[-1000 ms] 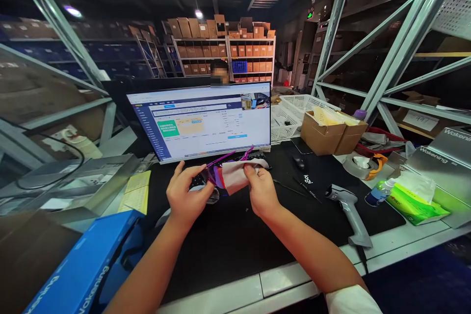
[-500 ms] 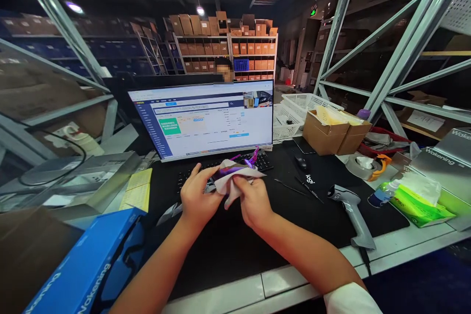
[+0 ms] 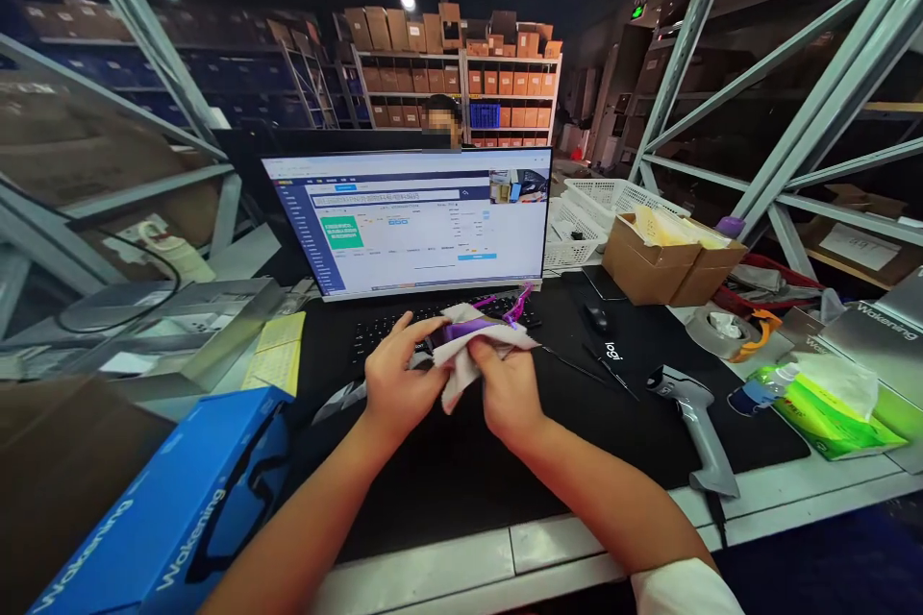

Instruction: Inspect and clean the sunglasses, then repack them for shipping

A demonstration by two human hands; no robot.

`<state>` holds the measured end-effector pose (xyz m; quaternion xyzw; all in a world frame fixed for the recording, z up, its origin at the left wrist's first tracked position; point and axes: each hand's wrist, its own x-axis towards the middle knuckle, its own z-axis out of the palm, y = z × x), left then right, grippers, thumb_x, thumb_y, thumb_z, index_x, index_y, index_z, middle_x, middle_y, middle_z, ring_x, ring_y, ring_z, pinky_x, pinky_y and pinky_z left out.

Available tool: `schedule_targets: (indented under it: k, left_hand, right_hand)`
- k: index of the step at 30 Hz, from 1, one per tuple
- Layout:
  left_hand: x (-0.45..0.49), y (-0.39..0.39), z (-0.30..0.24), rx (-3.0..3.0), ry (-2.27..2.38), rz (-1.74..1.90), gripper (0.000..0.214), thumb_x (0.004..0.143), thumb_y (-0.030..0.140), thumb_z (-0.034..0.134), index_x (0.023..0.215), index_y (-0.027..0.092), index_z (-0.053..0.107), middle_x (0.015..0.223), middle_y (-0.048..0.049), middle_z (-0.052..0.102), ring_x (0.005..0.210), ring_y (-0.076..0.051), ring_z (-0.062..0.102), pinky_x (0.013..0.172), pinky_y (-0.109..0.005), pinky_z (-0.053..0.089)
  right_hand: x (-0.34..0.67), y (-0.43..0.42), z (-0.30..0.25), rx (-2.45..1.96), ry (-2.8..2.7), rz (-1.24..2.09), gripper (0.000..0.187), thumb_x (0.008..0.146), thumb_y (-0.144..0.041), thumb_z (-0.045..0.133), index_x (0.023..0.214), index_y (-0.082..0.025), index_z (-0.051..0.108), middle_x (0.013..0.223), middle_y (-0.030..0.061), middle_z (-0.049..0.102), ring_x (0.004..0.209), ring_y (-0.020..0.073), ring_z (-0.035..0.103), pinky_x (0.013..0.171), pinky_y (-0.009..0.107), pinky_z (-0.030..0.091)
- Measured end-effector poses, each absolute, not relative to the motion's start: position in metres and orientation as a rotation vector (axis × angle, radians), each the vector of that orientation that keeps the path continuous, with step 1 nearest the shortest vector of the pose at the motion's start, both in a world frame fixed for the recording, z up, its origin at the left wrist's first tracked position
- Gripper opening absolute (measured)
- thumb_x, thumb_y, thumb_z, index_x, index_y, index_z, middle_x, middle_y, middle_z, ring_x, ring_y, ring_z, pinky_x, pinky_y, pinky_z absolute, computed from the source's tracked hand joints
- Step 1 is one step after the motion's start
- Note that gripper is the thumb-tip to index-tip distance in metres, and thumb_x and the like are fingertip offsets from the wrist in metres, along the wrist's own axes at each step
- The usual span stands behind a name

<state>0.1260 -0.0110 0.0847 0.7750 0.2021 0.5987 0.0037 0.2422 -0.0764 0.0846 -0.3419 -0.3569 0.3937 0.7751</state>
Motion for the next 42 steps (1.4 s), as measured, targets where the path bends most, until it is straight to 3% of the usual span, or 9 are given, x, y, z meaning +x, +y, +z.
schedule_targets:
  k: [4, 9, 14, 19, 25, 30, 36, 39, 42]
  left_hand:
    - [0.125, -0.004, 0.089, 2.201, 0.757, 1.680, 0.027, 0.080, 0.019, 0.067, 0.107, 0.019, 0.071, 0.103, -0.0053, 0.079, 0.094, -0.023, 0.075, 0.108, -0.051, 0.050]
    - [0.112, 0.022, 0.091, 1.535, 0.647, 1.636, 0.033, 0.077, 0.035, 0.076, 0.104, 0.018, 0.069, 0.106, -0.0109, 0.077, 0.104, -0.027, 0.072, 0.097, -0.045, 0.056]
    - [0.102, 0.022, 0.100, 1.315, 0.305, 1.389, 0.049, 0.077, 0.056, 0.075, 0.112, 0.022, 0.069, 0.139, -0.0135, 0.062, 0.137, -0.033, 0.051, 0.107, -0.050, 0.050]
    - [0.109, 0.007, 0.100, 1.332, 0.133, 1.060, 0.047, 0.083, 0.058, 0.068, 0.115, 0.024, 0.070, 0.155, -0.0115, 0.046, 0.149, -0.033, 0.033, 0.114, -0.053, 0.042]
    - [0.119, -0.005, 0.090, 1.258, 0.143, 0.862, 0.039, 0.076, 0.054, 0.077, 0.100, 0.024, 0.075, 0.154, -0.0097, 0.048, 0.140, -0.036, 0.047, 0.111, -0.052, 0.043]
    - [0.122, -0.012, 0.091, 1.187, 0.210, 0.736, 0.042, 0.069, 0.052, 0.082, 0.099, 0.023, 0.075, 0.148, -0.0123, 0.053, 0.122, -0.037, 0.060, 0.102, -0.053, 0.049]
    - [0.122, -0.012, 0.090, 1.145, 0.161, 0.720, 0.041, 0.068, 0.051, 0.081, 0.096, 0.021, 0.076, 0.124, -0.0149, 0.068, 0.113, -0.037, 0.065, 0.101, -0.055, 0.049]
    - [0.122, -0.010, 0.087, 1.148, 0.126, 0.684, 0.039, 0.073, 0.049, 0.078, 0.102, 0.023, 0.075, 0.118, -0.0143, 0.070, 0.113, -0.036, 0.066, 0.103, -0.054, 0.048]
    - [0.125, -0.008, 0.083, 1.180, 0.127, 0.651, 0.049, 0.071, 0.052, 0.079, 0.110, 0.023, 0.074, 0.120, -0.0154, 0.069, 0.113, -0.036, 0.066, 0.102, -0.053, 0.049]
  right_hand:
    - [0.263, -0.072, 0.096, -0.761, -0.671, 0.770, 0.028, 0.074, -0.043, 0.081, 0.083, -0.018, 0.071, 0.081, 0.0044, 0.074, 0.080, 0.0226, 0.068, 0.080, 0.038, 0.056]
    - [0.299, -0.069, 0.111, -0.749, -0.646, 0.529, 0.026, 0.074, -0.041, 0.080, 0.083, -0.020, 0.067, 0.082, 0.0022, 0.073, 0.083, 0.0212, 0.070, 0.080, 0.037, 0.057]
    - [0.346, -0.081, 0.133, -0.695, -0.714, 0.149, 0.022, 0.075, -0.038, 0.079, 0.083, -0.020, 0.068, 0.079, -0.0001, 0.072, 0.078, 0.0189, 0.071, 0.076, 0.033, 0.058]
    - [0.373, -0.092, 0.128, -0.965, -1.149, 0.622, 0.040, 0.080, -0.055, 0.074, 0.082, -0.015, 0.075, 0.059, 0.0044, 0.069, 0.048, 0.0196, 0.062, 0.050, 0.032, 0.052]
    - [0.340, -0.087, 0.127, -1.045, -1.687, 1.084, 0.045, 0.090, -0.056, 0.064, 0.074, -0.016, 0.077, 0.068, 0.0051, 0.072, 0.063, 0.0186, 0.065, 0.067, 0.031, 0.053]
    - [0.324, -0.085, 0.129, -0.988, -1.831, 1.276, 0.055, 0.099, -0.053, 0.048, 0.063, -0.019, 0.072, 0.049, 0.0019, 0.063, 0.053, 0.0173, 0.061, 0.066, 0.032, 0.055]
    - [0.335, -0.079, 0.120, -0.871, -1.563, 1.465, 0.033, 0.085, -0.047, 0.066, 0.086, -0.018, 0.079, 0.072, 0.0034, 0.074, 0.068, 0.0203, 0.067, 0.074, 0.034, 0.055]
    - [0.335, -0.076, 0.118, -0.815, -1.464, 1.602, 0.037, 0.081, -0.049, 0.066, 0.084, -0.014, 0.079, 0.079, 0.0069, 0.076, 0.077, 0.0232, 0.069, 0.082, 0.037, 0.054]
    - [0.331, -0.075, 0.118, -0.896, -1.401, 1.598, 0.029, 0.074, -0.044, 0.075, 0.076, -0.015, 0.077, 0.074, 0.0045, 0.074, 0.072, 0.0210, 0.068, 0.077, 0.035, 0.054]
